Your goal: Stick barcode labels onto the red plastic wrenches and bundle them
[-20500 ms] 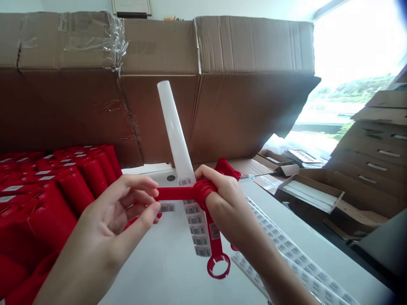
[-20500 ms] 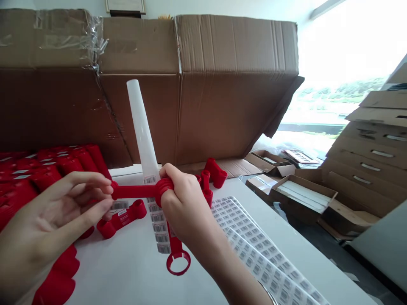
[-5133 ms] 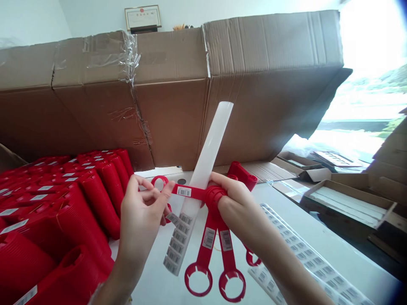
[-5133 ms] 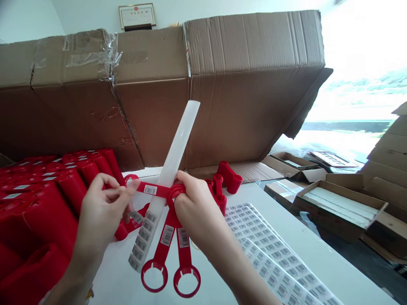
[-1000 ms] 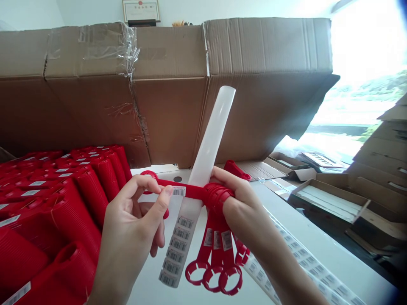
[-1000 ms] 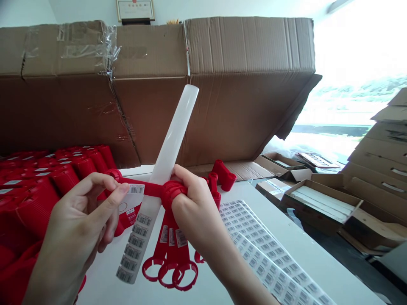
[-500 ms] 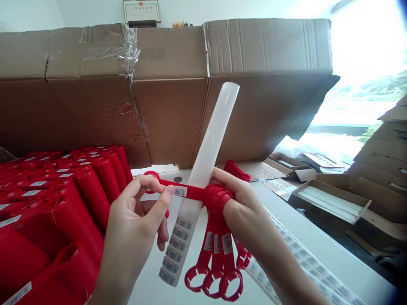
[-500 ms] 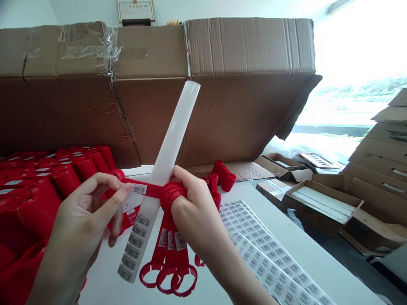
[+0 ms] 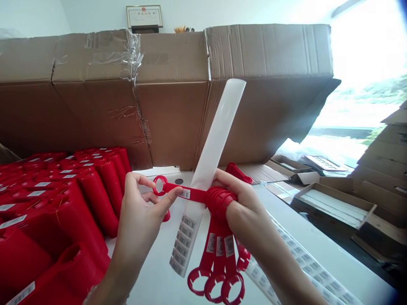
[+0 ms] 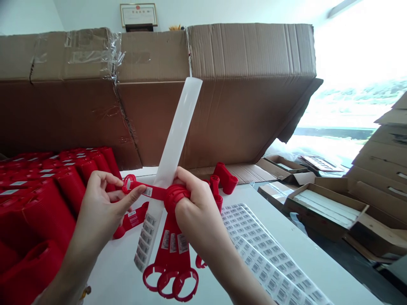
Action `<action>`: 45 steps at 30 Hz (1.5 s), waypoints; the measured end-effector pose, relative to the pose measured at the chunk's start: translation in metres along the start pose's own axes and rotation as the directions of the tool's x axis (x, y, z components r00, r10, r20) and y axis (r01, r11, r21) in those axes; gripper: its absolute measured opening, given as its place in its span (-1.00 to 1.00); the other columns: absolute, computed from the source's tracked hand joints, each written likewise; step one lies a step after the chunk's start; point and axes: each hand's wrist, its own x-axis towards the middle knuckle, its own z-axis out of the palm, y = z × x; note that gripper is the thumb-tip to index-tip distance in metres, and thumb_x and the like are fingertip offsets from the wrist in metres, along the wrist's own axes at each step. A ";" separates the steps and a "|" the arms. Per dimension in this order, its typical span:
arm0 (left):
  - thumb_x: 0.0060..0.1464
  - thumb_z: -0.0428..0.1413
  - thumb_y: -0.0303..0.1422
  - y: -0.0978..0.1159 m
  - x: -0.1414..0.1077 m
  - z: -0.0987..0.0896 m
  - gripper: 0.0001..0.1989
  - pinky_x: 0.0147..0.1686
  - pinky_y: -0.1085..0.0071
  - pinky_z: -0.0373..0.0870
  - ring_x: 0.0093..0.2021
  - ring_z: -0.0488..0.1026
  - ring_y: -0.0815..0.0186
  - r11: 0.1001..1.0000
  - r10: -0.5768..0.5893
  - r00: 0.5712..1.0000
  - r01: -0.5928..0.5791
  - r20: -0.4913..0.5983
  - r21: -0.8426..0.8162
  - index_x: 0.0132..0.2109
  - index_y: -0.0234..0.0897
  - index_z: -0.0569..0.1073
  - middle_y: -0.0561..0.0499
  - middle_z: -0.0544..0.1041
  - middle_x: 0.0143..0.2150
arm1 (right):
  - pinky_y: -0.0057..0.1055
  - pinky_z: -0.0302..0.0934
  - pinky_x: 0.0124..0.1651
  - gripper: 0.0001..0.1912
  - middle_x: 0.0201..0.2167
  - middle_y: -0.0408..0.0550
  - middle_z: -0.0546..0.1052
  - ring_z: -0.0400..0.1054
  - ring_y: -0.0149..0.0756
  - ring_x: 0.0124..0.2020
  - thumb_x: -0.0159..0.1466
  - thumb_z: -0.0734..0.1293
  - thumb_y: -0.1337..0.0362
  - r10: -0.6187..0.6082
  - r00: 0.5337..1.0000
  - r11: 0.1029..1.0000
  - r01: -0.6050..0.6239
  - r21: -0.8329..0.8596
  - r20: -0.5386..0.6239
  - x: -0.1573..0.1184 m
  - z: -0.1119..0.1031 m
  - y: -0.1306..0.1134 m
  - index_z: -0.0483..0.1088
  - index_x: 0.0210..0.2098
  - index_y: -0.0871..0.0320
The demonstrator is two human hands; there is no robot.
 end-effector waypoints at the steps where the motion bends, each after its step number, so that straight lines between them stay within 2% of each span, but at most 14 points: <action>1: -0.05 0.36 0.05 -0.001 0.001 0.000 -0.37 -0.62 0.51 0.35 -0.50 0.46 0.37 1.000 -0.002 1.000 0.002 0.001 0.014 -0.09 -0.07 0.15 0.15 0.40 -0.29 | -0.44 0.40 -0.48 -0.67 -0.24 -0.03 0.61 0.51 -0.22 -0.38 0.33 0.20 0.41 -0.006 1.000 1.000 0.006 -0.002 -0.001 0.000 0.001 0.001 0.49 -0.01 0.08; 3: -0.03 0.36 0.03 -0.002 0.001 0.002 -0.29 -0.40 0.36 0.53 -0.30 0.56 0.28 0.999 0.036 0.999 -0.036 -0.022 -0.011 0.04 -0.06 0.09 -0.04 0.39 0.02 | -0.44 0.41 -0.48 -0.67 -0.23 -0.04 0.61 0.50 -0.24 -0.39 0.35 0.19 0.40 -0.014 1.000 1.000 0.014 -0.002 0.007 -0.002 0.003 0.001 0.49 0.00 0.07; 5: -0.04 0.38 -0.02 -0.003 -0.001 0.006 -0.23 -0.15 0.25 0.56 -0.09 0.56 0.23 0.992 0.105 0.994 -0.107 -0.031 -0.061 0.11 -0.05 0.06 -0.12 0.27 0.18 | -0.42 0.44 -0.44 -0.68 -0.23 -0.05 0.62 0.49 -0.26 -0.39 0.36 0.19 0.38 -0.025 0.999 1.000 0.025 0.013 0.034 -0.003 0.007 0.002 0.50 -0.01 0.06; 7: -0.08 0.42 -0.08 -0.004 -0.003 0.008 -0.19 0.00 0.23 0.50 0.05 0.50 0.20 0.984 0.136 0.991 -0.135 -0.003 -0.112 0.13 -0.04 0.06 -0.09 0.25 0.20 | -0.40 0.47 -0.40 -0.70 -0.23 -0.05 0.62 0.50 -0.25 -0.37 0.37 0.21 0.37 -0.032 0.998 0.999 0.031 0.019 0.053 -0.005 0.011 0.002 0.52 -0.02 0.06; 9: -0.10 0.44 -0.10 -0.005 -0.003 0.009 -0.20 0.03 0.26 0.47 0.10 0.45 0.20 0.984 0.123 0.992 -0.122 0.004 -0.133 0.12 -0.04 0.10 -0.05 0.28 0.15 | -0.38 0.49 -0.38 -0.69 -0.24 -0.05 0.62 0.52 -0.23 -0.36 0.37 0.20 0.37 -0.042 0.998 0.999 0.042 0.011 0.045 -0.005 0.013 0.003 0.53 -0.03 0.07; 13: 0.08 0.34 -0.12 -0.006 0.002 0.003 -0.46 -0.08 0.41 0.49 -0.10 0.41 0.35 0.970 0.162 0.987 -0.159 0.002 -0.181 0.05 -0.07 0.22 0.08 0.27 -0.09 | -0.38 0.49 -0.42 -0.64 -0.20 -0.04 0.64 0.57 -0.17 -0.32 0.36 0.18 0.40 -0.039 0.999 0.999 0.039 0.015 0.031 -0.002 0.011 0.004 0.53 -0.01 0.06; 15: 0.15 0.30 -0.15 -0.004 0.004 0.000 -0.58 -0.27 0.52 0.49 -0.25 0.39 0.41 0.961 0.167 0.986 -0.164 -0.005 -0.224 0.00 -0.07 0.26 0.14 0.26 -0.20 | -0.38 0.49 -0.43 -0.63 -0.17 -0.01 0.65 0.59 -0.14 -0.28 0.36 0.17 0.40 -0.030 0.999 1.000 0.030 0.009 0.018 0.000 0.008 0.004 0.52 0.01 0.07; 18: 0.11 0.34 -0.18 0.000 0.005 -0.006 -0.60 -0.50 0.63 0.37 -0.40 0.32 0.47 0.960 0.115 0.993 -0.115 -0.016 -0.256 -0.06 -0.09 0.31 0.18 0.28 -0.30 | -0.38 0.50 -0.41 -0.62 -0.16 -0.01 0.65 0.58 -0.16 -0.29 0.34 0.19 0.41 -0.013 1.000 1.000 0.013 -0.016 -0.011 0.003 0.003 0.004 0.52 0.04 0.08; 21: 0.07 0.37 -0.24 0.005 0.008 -0.018 -0.67 -0.45 0.64 0.41 -0.45 0.32 0.49 0.930 0.041 0.991 0.008 0.124 -0.367 -0.19 -0.15 0.36 0.19 0.33 -0.39 | -0.41 0.49 -0.44 -0.63 -0.19 -0.05 0.66 0.56 -0.22 -0.36 0.32 0.23 0.40 -0.008 1.000 1.000 0.008 -0.014 -0.014 0.006 -0.003 0.001 0.55 0.01 0.05; 25: 0.18 0.28 -0.23 0.011 0.012 -0.041 -0.71 -0.32 0.65 0.49 -0.38 0.44 0.45 0.865 0.024 0.959 0.121 0.282 -0.487 -0.41 -0.25 0.41 0.12 0.39 -0.47 | -0.44 0.50 -0.41 -0.68 -0.22 -0.05 0.67 0.58 -0.23 -0.37 0.27 0.31 0.40 0.012 0.999 1.000 -0.012 0.021 0.030 0.012 -0.012 -0.005 0.60 -0.05 0.06; 29: 0.20 0.27 -0.27 0.015 0.013 -0.054 -0.86 -0.39 0.62 0.51 -0.43 0.45 0.40 0.853 -0.031 0.890 0.261 0.455 -0.452 -0.30 -0.21 0.54 0.11 0.38 -0.57 | -0.45 0.50 -0.34 -0.68 -0.26 -0.06 0.68 0.59 -0.24 -0.33 0.22 0.32 0.42 0.027 0.986 0.999 -0.034 0.041 0.163 0.017 -0.020 -0.006 0.62 -0.10 0.09; 31: 0.15 0.30 -0.29 0.017 0.011 -0.055 -0.89 -0.45 0.64 0.47 -0.46 0.44 0.41 0.851 -0.044 0.868 0.292 0.495 -0.436 -0.24 -0.19 0.56 0.11 0.39 -0.58 | -0.45 0.50 -0.33 -0.68 -0.26 -0.06 0.68 0.58 -0.25 -0.33 0.23 0.32 0.41 0.013 0.981 0.998 -0.024 0.053 0.195 0.019 -0.023 -0.005 0.63 -0.10 0.10; 35: 0.09 0.31 -0.33 0.021 0.004 -0.051 -0.85 -0.49 0.68 0.38 -0.48 0.40 0.45 0.862 -0.098 0.900 0.289 0.424 -0.416 -0.16 -0.15 0.55 0.11 0.41 -0.55 | -0.43 0.50 -0.30 -0.68 -0.26 -0.03 0.67 0.58 -0.21 -0.30 0.23 0.33 0.36 0.022 0.976 0.999 -0.032 0.041 0.217 0.019 -0.029 -0.004 0.62 -0.06 0.12; 45: 0.02 0.36 -0.17 0.021 0.001 -0.052 -0.65 -0.49 0.58 0.41 -0.52 0.40 0.39 0.900 -0.166 0.893 0.311 0.418 -0.306 -0.04 -0.04 0.54 0.11 0.41 -0.58 | -0.32 0.52 -0.17 -0.68 -0.18 0.00 0.68 0.59 -0.09 -0.17 0.23 0.37 0.33 0.071 0.970 0.997 -0.076 0.012 0.231 0.022 -0.033 -0.007 0.62 -0.05 0.10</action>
